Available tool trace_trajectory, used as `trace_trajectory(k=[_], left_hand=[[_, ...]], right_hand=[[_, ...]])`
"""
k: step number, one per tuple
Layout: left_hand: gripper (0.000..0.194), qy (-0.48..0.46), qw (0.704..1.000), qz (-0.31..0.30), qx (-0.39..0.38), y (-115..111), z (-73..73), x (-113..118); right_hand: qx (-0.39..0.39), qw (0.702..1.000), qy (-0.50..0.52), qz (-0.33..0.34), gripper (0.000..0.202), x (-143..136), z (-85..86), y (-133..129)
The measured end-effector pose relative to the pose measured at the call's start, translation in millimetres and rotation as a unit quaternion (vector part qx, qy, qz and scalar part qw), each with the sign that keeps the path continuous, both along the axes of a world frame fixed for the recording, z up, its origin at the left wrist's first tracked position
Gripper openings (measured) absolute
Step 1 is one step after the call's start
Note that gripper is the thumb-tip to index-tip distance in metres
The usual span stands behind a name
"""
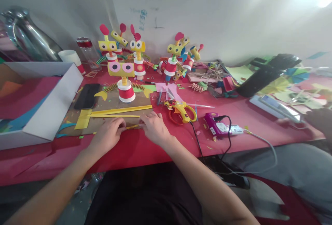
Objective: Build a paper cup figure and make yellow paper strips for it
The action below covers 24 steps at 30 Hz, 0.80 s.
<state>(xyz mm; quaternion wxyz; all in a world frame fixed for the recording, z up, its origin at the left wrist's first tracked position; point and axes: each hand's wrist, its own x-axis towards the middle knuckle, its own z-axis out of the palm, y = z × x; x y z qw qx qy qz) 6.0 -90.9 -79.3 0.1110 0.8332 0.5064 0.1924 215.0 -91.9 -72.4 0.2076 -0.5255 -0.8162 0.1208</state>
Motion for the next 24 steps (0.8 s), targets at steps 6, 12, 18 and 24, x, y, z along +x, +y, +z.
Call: trace_trajectory(k=[6,12,18,24], left_hand=[[0.016,-0.007,1.0,-0.008,0.006,-6,2.1,-5],[0.017,-0.018,0.999,-0.027,-0.013,-1,-2.3,-17],[0.017,-0.011,0.997,-0.073,-0.005,1,12.3,6],[0.014,0.057,0.994,-0.066,0.07,0,18.4,4]], right_hand=[[-0.004,1.0,0.002,-0.003,0.015,-4,3.4,-11],[-0.003,1.0,0.009,-0.012,0.02,-8,-3.5,-16],[0.032,0.999,0.01,-0.015,0.016,-14,1.0,-18],[0.061,0.998,0.014,-0.01,0.017,-16,3.6,-21]])
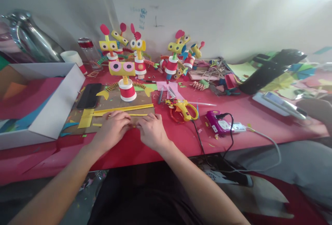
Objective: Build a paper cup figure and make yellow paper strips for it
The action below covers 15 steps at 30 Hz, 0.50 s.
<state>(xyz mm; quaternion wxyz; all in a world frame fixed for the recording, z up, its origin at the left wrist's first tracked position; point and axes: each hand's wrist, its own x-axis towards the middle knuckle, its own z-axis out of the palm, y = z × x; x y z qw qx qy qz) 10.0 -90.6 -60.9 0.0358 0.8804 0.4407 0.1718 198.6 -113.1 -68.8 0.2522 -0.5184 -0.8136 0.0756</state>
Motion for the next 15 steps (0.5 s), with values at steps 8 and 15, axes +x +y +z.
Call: trace_trajectory(k=[8,15], left_hand=[[0.018,-0.198,0.925,0.28,0.163,-33,24.4,-78],[0.03,-0.503,0.797,0.213,-0.258,-76,-4.2,5]], right_hand=[[-0.124,0.975,0.173,-0.063,0.014,6,-4.2,-1],[-0.244,0.878,0.409,-0.052,0.013,-19,1.1,-23]])
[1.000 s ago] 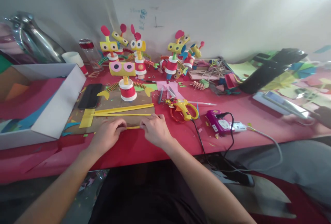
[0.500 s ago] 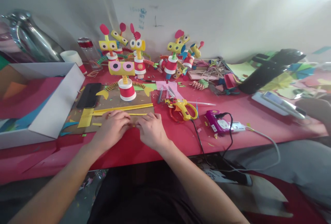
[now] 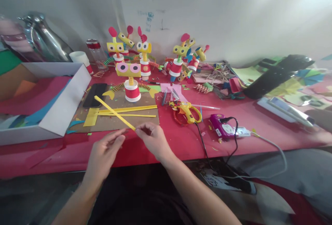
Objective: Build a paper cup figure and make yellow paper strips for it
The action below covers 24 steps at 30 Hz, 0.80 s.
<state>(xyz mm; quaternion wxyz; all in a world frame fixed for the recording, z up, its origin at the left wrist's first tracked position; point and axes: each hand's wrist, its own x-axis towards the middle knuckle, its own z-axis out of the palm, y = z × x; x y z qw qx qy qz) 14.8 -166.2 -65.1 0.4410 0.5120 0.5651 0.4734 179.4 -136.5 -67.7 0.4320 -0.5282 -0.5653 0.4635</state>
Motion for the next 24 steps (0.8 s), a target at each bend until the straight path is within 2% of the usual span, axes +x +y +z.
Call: trace_trajectory(k=[3,4,6,8,11,13,15,17,19,20,21,22,24], left_hand=[[0.036,-0.224,0.973,0.015,-0.046,-2,-6.1,28],[0.033,-0.265,0.963,0.023,-0.05,-2,-6.1,32],[0.026,-0.286,0.956,0.041,-0.047,-2,-3.5,34],[0.021,-0.238,0.969,0.051,-0.037,-2,1.8,27],[0.015,-0.051,0.999,0.013,0.014,1,11.6,9],[0.012,0.096,0.991,-0.028,0.086,6,15.2,-4],[0.013,0.217,0.96,-0.042,0.173,13,13.8,-13],[0.015,0.331,0.91,-0.016,0.25,22,7.8,-19],[0.017,0.429,0.848,0.024,0.309,32,-0.5,-23],[0.017,0.464,0.822,0.035,0.329,37,-4.8,-24],[0.017,0.487,0.802,0.036,0.344,41,-8.8,-26],[0.017,0.501,0.789,0.034,0.353,45,-12.4,-27],[0.017,0.515,0.779,0.027,0.356,50,-18.2,-30]], right_hand=[[-0.071,0.976,0.204,-0.016,0.018,-14,-0.1,-15],[-0.079,0.966,0.244,-0.022,0.018,-19,-0.3,-20],[-0.082,0.954,0.288,-0.031,0.018,-26,-0.6,-29],[-0.083,0.953,0.291,-0.022,0.018,-30,0.0,-35],[-0.072,0.964,0.256,-0.023,0.019,-26,2.0,-37],[-0.05,0.969,0.239,-0.038,0.024,-16,2.5,-32],[-0.021,0.972,0.225,-0.069,0.032,-1,1.5,-22],[0.041,0.974,0.16,-0.154,0.045,17,-0.4,-9],[0.143,0.958,-0.011,-0.247,0.058,35,-2.0,2],[0.191,0.942,-0.119,-0.248,0.058,41,-2.5,7],[0.227,0.922,-0.221,-0.221,0.053,46,-2.8,11],[0.251,0.902,-0.306,-0.174,0.045,49,-3.2,15],[0.274,0.868,-0.406,-0.08,0.029,49,-4.6,22]])
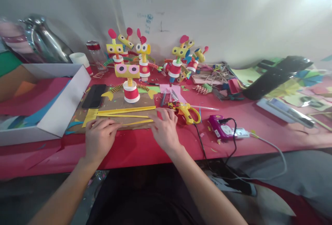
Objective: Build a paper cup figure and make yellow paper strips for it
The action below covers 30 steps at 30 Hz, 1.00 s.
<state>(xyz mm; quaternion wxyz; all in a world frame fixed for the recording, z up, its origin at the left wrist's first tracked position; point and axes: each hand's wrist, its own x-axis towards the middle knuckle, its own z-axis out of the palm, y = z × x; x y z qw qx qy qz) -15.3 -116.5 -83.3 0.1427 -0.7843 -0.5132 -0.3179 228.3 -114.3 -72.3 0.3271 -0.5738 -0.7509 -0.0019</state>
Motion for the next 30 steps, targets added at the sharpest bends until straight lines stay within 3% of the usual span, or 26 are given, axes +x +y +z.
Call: trace_trajectory(k=[5,11,20,22,24,26,27,30], left_hand=[[0.015,0.013,0.998,-0.023,-0.05,4,-8.0,-4],[0.02,-0.016,0.985,-0.081,-0.149,13,-8.1,5],[0.029,-0.055,0.971,-0.122,-0.2,22,-12.6,12],[0.028,-0.075,0.969,-0.123,-0.199,21,-15.5,12],[0.026,-0.088,0.969,-0.126,-0.193,22,-17.4,12],[0.025,-0.09,0.97,-0.13,-0.185,23,-18.5,12],[0.025,-0.088,0.97,-0.132,-0.182,24,-18.8,13],[0.024,-0.081,0.971,-0.138,-0.178,25,-20.0,12]], right_hand=[[-0.011,0.994,-0.077,0.08,0.017,-14,-8.4,18],[-0.017,0.993,-0.071,0.09,0.02,-17,-13.6,23],[-0.033,0.987,-0.112,0.108,0.025,-9,-10.8,23],[-0.023,0.996,-0.08,0.043,0.024,9,-5.9,22],[-0.028,0.994,-0.043,-0.091,0.023,35,-1.9,24],[-0.075,0.969,-0.026,-0.232,0.032,63,-1.0,29],[-0.114,0.956,-0.021,-0.27,0.037,75,-2.0,32],[-0.173,0.943,-0.017,-0.284,0.04,101,-7.3,41]])
